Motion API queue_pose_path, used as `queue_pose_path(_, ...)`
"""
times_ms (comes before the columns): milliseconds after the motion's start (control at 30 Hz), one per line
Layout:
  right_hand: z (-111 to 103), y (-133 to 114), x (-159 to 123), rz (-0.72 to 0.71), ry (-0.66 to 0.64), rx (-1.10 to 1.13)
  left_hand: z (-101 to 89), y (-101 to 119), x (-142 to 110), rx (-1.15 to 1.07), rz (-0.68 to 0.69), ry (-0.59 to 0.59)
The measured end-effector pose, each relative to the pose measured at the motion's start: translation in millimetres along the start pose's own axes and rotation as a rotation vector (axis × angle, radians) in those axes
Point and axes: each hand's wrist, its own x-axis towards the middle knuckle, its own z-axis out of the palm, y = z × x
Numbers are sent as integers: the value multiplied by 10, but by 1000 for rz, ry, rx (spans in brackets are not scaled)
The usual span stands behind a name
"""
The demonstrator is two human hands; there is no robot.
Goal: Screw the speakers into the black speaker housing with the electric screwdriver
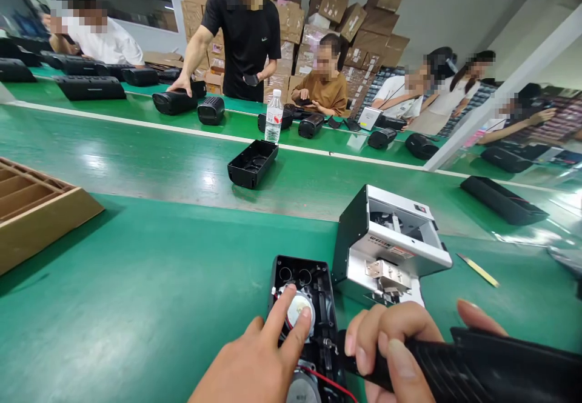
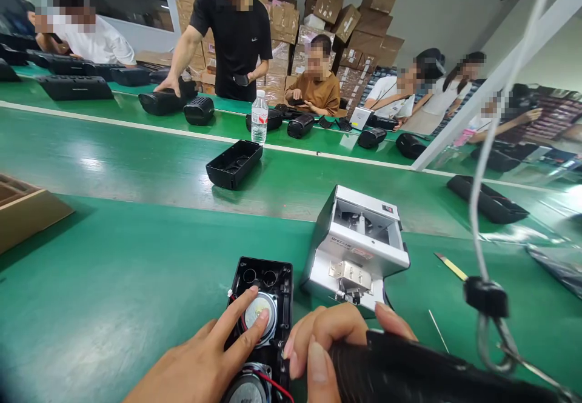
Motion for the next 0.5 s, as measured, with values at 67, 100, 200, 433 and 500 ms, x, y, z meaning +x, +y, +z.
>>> queue_pose_path(67, -34, 19, 41, -15, -57, -36, -12, -3, 4, -20, 0, -10)
queue_pose_path(100, -47, 28, 58, -25, -84, -43, -16, -5, 7, -28, 2, -15)
queue_pose_path(200, -64, 48, 82, -46, -125, -43, -11, -3, 13, -48, 5, -13)
queue_pose_path(433, -23, 115, 13, -87, -175, 24, 110, 0, 7, 19, 20, 121)
queue_pose_path(500, -20, 149, -10, -122, -189, 49, 144, -6, 10, -9, 14, 144)
